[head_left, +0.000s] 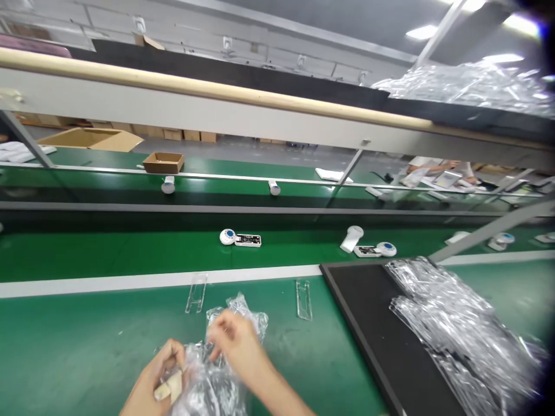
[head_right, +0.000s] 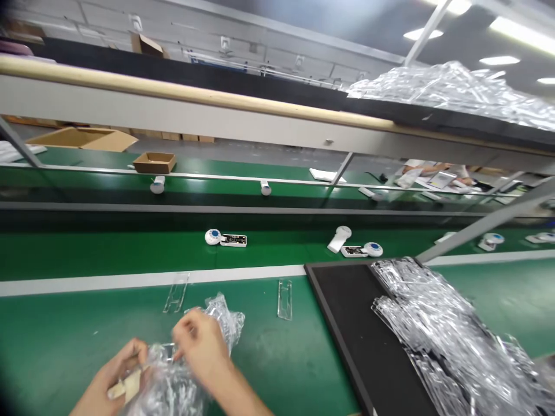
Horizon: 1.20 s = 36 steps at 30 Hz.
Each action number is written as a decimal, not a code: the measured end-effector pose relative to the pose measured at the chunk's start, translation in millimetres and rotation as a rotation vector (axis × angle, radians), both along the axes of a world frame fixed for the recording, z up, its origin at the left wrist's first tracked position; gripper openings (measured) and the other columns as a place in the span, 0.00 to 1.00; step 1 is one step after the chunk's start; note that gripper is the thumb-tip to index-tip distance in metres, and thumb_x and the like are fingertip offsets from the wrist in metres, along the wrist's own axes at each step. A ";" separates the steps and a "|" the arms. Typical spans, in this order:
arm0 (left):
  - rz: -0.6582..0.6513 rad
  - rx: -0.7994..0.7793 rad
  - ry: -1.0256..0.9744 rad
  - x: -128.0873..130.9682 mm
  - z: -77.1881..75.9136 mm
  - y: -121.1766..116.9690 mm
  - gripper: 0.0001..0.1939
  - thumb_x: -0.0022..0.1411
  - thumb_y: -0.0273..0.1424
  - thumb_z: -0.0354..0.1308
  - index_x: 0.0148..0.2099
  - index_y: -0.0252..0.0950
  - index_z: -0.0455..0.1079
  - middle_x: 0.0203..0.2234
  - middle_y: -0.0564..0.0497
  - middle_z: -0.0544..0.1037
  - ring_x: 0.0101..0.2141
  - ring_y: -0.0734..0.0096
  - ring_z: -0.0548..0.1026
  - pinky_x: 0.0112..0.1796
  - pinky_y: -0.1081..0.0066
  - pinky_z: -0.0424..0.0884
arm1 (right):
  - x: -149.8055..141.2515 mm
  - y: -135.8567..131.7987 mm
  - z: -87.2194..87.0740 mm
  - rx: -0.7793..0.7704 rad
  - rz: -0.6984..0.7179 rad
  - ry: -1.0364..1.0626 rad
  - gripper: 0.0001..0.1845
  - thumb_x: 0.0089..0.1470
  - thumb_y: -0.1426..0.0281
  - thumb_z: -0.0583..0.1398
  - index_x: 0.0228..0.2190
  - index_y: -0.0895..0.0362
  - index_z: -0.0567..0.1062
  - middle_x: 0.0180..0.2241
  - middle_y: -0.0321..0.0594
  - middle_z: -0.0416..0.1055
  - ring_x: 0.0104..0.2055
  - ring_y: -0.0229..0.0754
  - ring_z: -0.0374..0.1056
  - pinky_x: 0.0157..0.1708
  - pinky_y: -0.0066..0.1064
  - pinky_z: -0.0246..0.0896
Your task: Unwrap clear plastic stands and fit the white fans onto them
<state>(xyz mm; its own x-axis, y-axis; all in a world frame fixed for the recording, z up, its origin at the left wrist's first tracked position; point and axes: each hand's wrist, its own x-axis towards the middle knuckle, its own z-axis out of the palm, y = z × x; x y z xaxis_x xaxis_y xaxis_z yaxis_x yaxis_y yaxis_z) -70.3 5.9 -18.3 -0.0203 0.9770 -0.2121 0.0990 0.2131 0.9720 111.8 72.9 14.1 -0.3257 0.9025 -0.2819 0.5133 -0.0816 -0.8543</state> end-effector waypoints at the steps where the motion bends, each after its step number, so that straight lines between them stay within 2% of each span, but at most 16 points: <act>1: 0.014 -0.036 0.012 -0.4 -2.5 0.5 0.17 0.51 0.43 0.60 0.28 0.39 0.58 0.21 0.58 0.62 0.23 0.76 0.62 0.26 0.79 0.61 | 12.0 14.1 -3.1 0.041 -0.047 -0.121 0.12 0.57 0.68 0.50 0.37 0.54 0.72 0.32 0.36 0.72 0.33 0.38 0.69 0.33 0.27 0.60; 3: -0.020 -0.130 0.049 -3.1 -6.4 5.7 0.14 0.51 0.42 0.59 0.37 0.41 0.63 0.24 0.56 0.68 0.26 0.74 0.67 0.28 0.78 0.65 | 32.5 42.8 -14.7 0.071 -0.082 -0.309 0.15 0.54 0.70 0.54 0.44 0.53 0.71 0.40 0.41 0.71 0.41 0.43 0.68 0.41 0.33 0.59; 4: -0.065 -0.189 0.080 -4.6 -7.8 11.6 0.18 0.52 0.40 0.58 0.44 0.42 0.64 0.29 0.53 0.72 0.30 0.71 0.71 0.31 0.76 0.67 | 39.5 55.6 -22.8 0.061 -0.063 -0.357 0.20 0.51 0.71 0.56 0.48 0.53 0.69 0.43 0.43 0.69 0.44 0.45 0.68 0.43 0.35 0.57; 6: -0.191 -0.292 0.187 -5.2 -9.7 31.2 0.31 0.53 0.34 0.55 0.60 0.42 0.55 0.40 0.47 0.75 0.41 0.66 0.73 0.37 0.73 0.69 | 45.7 74.8 -41.2 0.039 -0.004 -0.425 0.27 0.46 0.74 0.59 0.50 0.51 0.69 0.47 0.45 0.68 0.46 0.47 0.67 0.44 0.36 0.56; 8: -0.333 -0.322 0.419 -1.0 -10.4 58.0 0.37 0.54 0.27 0.51 0.65 0.37 0.45 0.46 0.43 0.75 0.46 0.65 0.72 0.39 0.73 0.69 | 43.4 84.6 -58.1 0.037 0.046 -0.451 0.21 0.46 0.76 0.58 0.44 0.52 0.74 0.44 0.43 0.70 0.45 0.46 0.67 0.43 0.34 0.56; 9: -0.392 -0.314 0.554 2.8 -10.6 71.8 0.38 0.53 0.24 0.49 0.66 0.35 0.45 0.47 0.42 0.74 0.46 0.65 0.73 0.40 0.73 0.68 | 41.0 86.5 -64.5 0.047 0.061 -0.458 0.17 0.47 0.77 0.57 0.39 0.53 0.76 0.40 0.42 0.71 0.44 0.45 0.68 0.42 0.32 0.56; 11: -0.461 -0.259 0.763 13.0 -12.4 95.5 0.35 0.51 0.22 0.49 0.64 0.35 0.54 0.50 0.42 0.73 0.48 0.63 0.72 0.42 0.71 0.67 | 37.8 85.8 -70.8 0.081 0.067 -0.457 0.13 0.47 0.79 0.55 0.30 0.55 0.77 0.35 0.40 0.72 0.40 0.43 0.69 0.39 0.30 0.56; 13: -0.485 -0.223 0.847 24.1 -16.9 110.1 0.28 0.50 0.23 0.51 0.55 0.39 0.67 0.49 0.44 0.75 0.48 0.58 0.72 0.44 0.69 0.65 | 40.5 81.2 -67.5 0.130 0.055 -0.438 0.12 0.48 0.79 0.54 0.28 0.56 0.76 0.32 0.39 0.72 0.37 0.41 0.68 0.37 0.29 0.56; 15: -0.466 -0.203 0.892 33.6 -23.4 115.4 0.19 0.51 0.26 0.51 0.45 0.41 0.73 0.42 0.45 0.79 0.45 0.55 0.74 0.41 0.67 0.65 | 50.6 73.6 -54.3 0.186 0.046 -0.404 0.11 0.50 0.79 0.53 0.27 0.56 0.74 0.32 0.38 0.71 0.36 0.39 0.68 0.36 0.27 0.55; 18: -0.404 -0.174 0.969 42.6 -30.3 112.6 0.15 0.53 0.25 0.47 0.37 0.39 0.73 0.33 0.44 0.80 0.38 0.56 0.76 0.35 0.68 0.64 | 74.5 55.5 -21.1 0.254 0.049 -0.340 0.10 0.51 0.78 0.53 0.27 0.55 0.71 0.32 0.35 0.68 0.33 0.36 0.66 0.35 0.25 0.55; 20: -0.381 -0.142 0.974 45.0 -27.5 106.4 0.14 0.54 0.23 0.46 0.36 0.39 0.71 0.31 0.46 0.79 0.36 0.60 0.76 0.34 0.71 0.63 | 91.2 39.0 3.0 0.295 0.048 -0.302 0.09 0.53 0.78 0.52 0.28 0.54 0.69 0.34 0.34 0.66 0.31 0.34 0.64 0.33 0.24 0.56; 24: -0.383 -0.075 0.857 37.8 -0.3 86.1 0.12 0.55 0.23 0.43 0.33 0.40 0.67 0.29 0.54 0.77 0.30 0.70 0.73 0.30 0.77 0.60 | 118.7 7.1 35.1 0.399 0.084 -0.294 0.09 0.54 0.77 0.50 0.28 0.53 0.64 0.32 0.33 0.64 0.30 0.35 0.62 0.31 0.26 0.57; 28: -0.303 -0.030 0.719 10.9 36.0 68.2 0.09 0.58 0.29 0.44 0.34 0.40 0.66 0.29 0.55 0.76 0.29 0.70 0.71 0.29 0.76 0.61 | 138.4 -5.2 41.6 0.517 -0.034 -0.263 0.08 0.55 0.76 0.49 0.29 0.53 0.64 0.36 0.38 0.65 0.41 0.40 0.64 0.41 0.32 0.59; 32: -0.189 0.044 0.623 -23.7 68.1 66.1 0.13 0.58 0.42 0.48 0.34 0.39 0.66 0.27 0.54 0.74 0.28 0.69 0.70 0.30 0.75 0.63 | 146.6 0.1 44.4 0.472 -0.107 -0.170 0.06 0.56 0.72 0.51 0.29 0.52 0.67 0.42 0.40 0.68 0.46 0.41 0.65 0.44 0.33 0.59; 34: -0.100 0.087 0.620 -39.9 82.6 69.0 0.16 0.55 0.46 0.51 0.33 0.38 0.67 0.33 0.53 0.75 0.32 0.68 0.71 0.33 0.74 0.65 | 146.9 6.9 51.7 0.447 -0.240 -0.037 0.05 0.55 0.69 0.53 0.28 0.53 0.67 0.40 0.41 0.71 0.44 0.42 0.67 0.42 0.33 0.61; 36: -0.019 0.059 0.576 -54.7 94.1 71.3 0.18 0.52 0.48 0.55 0.32 0.38 0.67 0.43 0.53 0.74 0.38 0.65 0.71 0.37 0.71 0.66 | 145.8 14.3 62.2 0.453 -0.389 0.129 0.05 0.53 0.67 0.55 0.27 0.54 0.67 0.34 0.40 0.72 0.38 0.41 0.69 0.38 0.31 0.62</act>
